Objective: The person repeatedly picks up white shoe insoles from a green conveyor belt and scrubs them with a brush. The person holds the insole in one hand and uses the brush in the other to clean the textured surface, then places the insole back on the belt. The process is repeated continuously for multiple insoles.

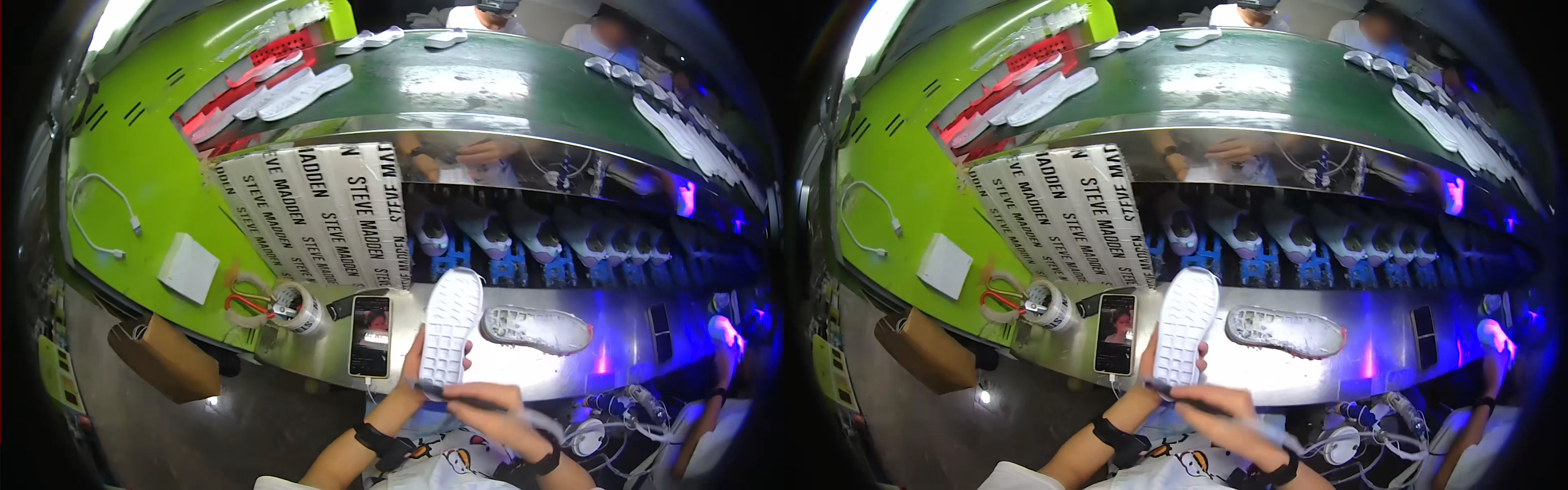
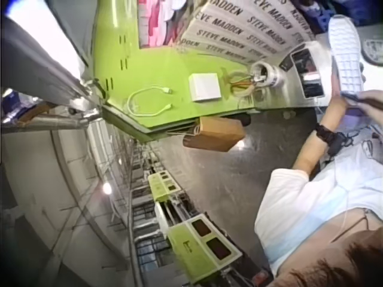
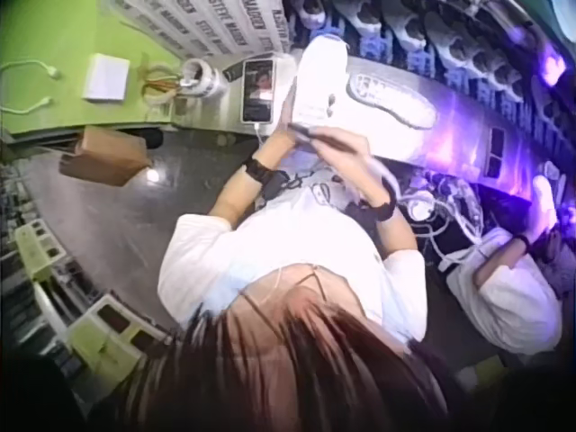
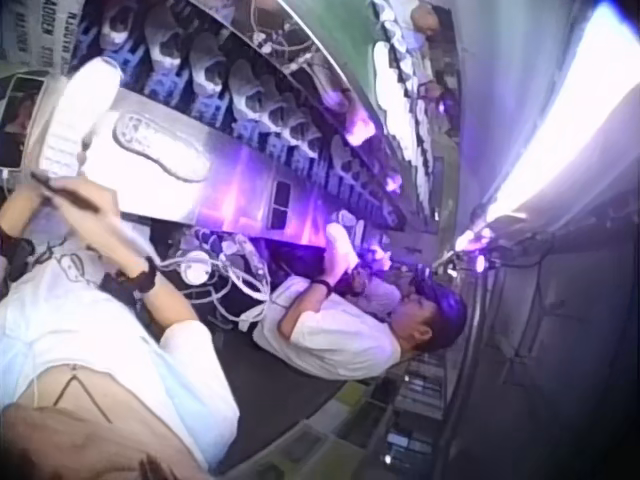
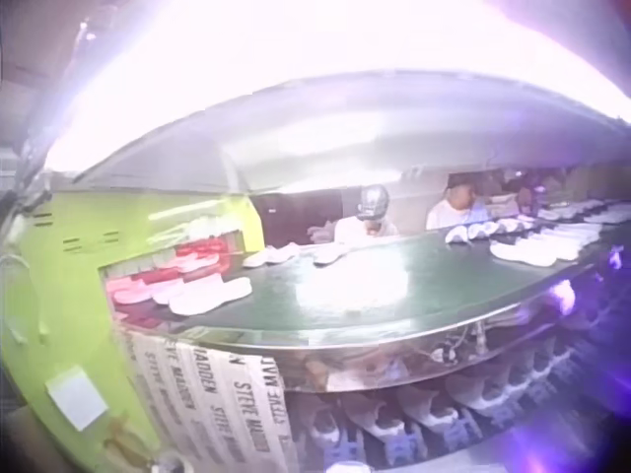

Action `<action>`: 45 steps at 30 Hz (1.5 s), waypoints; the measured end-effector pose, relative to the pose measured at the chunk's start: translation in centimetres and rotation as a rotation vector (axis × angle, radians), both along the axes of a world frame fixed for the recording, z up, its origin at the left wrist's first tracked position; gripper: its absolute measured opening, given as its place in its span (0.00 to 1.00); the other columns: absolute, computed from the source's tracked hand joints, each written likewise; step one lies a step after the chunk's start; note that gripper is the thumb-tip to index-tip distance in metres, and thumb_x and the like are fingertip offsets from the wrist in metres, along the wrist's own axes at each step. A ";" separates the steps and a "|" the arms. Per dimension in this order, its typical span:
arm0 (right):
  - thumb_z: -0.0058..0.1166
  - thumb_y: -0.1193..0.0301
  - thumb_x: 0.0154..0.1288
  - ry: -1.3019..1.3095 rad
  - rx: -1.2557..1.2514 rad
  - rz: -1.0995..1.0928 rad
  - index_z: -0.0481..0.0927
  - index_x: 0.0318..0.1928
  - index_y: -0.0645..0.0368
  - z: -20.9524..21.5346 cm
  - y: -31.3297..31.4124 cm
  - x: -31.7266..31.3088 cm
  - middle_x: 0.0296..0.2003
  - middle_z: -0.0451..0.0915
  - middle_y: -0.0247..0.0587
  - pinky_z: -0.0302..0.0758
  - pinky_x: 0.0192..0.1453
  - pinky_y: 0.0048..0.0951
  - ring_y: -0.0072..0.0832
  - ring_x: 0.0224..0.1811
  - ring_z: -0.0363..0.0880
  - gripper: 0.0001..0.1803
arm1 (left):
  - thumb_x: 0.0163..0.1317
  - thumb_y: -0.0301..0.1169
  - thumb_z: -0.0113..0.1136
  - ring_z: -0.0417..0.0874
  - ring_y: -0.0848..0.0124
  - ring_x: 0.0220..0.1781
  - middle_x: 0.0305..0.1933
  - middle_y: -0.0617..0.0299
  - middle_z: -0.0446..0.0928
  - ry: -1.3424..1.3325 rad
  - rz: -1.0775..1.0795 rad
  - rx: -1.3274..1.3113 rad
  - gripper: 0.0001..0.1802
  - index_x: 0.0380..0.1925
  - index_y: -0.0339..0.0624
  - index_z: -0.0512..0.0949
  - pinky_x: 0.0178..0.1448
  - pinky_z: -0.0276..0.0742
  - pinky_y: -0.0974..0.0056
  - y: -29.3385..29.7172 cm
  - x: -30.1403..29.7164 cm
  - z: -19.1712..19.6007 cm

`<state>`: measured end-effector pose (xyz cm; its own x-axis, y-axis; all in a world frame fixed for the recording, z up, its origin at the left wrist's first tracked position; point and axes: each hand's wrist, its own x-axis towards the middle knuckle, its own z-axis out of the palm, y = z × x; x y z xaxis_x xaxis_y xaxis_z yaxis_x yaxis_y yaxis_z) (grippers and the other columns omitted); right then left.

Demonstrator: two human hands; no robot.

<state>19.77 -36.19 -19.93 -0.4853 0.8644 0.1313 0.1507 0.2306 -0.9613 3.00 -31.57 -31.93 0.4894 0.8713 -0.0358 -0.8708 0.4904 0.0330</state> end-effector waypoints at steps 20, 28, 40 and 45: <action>0.63 0.80 0.48 -0.142 0.064 0.295 0.86 0.37 0.60 1.5 3.4 10.8 0.38 0.83 0.41 0.76 0.51 0.33 0.33 0.46 0.79 0.12 | 0.70 0.49 0.43 0.81 0.66 0.51 0.49 0.50 0.80 0.518 -0.901 -0.075 0.28 0.48 0.31 0.77 0.57 0.75 0.63 5.5 2.1 3.0; 0.60 0.79 0.56 0.131 -0.200 -0.317 0.84 0.41 0.64 0.7 4.6 7.6 0.37 0.84 0.41 0.76 0.44 0.23 0.22 0.39 0.80 0.11 | 0.66 0.47 0.41 0.68 0.49 0.65 0.66 0.44 0.63 0.006 -0.053 -0.105 0.34 0.66 0.38 0.58 0.70 0.61 0.50 0.3 7.1 2.0; 0.60 0.78 0.55 -0.064 0.276 -0.055 0.82 0.41 0.64 -0.7 2.1 6.3 0.38 0.83 0.48 0.77 0.45 0.28 0.31 0.39 0.83 0.11 | 0.63 0.49 0.45 0.74 0.54 0.53 0.53 0.42 0.71 -0.079 0.054 -0.150 0.37 0.63 0.30 0.60 0.62 0.70 0.51 1.8 8.8 2.3; 0.61 0.79 0.53 -0.007 0.130 -0.335 0.82 0.40 0.63 0.8 3.9 7.2 0.37 0.83 0.48 0.77 0.42 0.29 0.36 0.35 0.83 0.12 | 0.61 0.52 0.47 0.75 0.55 0.52 0.54 0.45 0.71 0.200 0.165 -0.045 0.42 0.63 0.26 0.57 0.60 0.72 0.53 2.6 8.7 4.3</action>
<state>26.98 -32.30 -19.12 -0.1795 0.9518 0.2487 0.2452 0.2881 -0.9257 11.65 -29.02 -27.59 0.3197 0.9342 -0.1583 -0.9177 0.3469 0.1937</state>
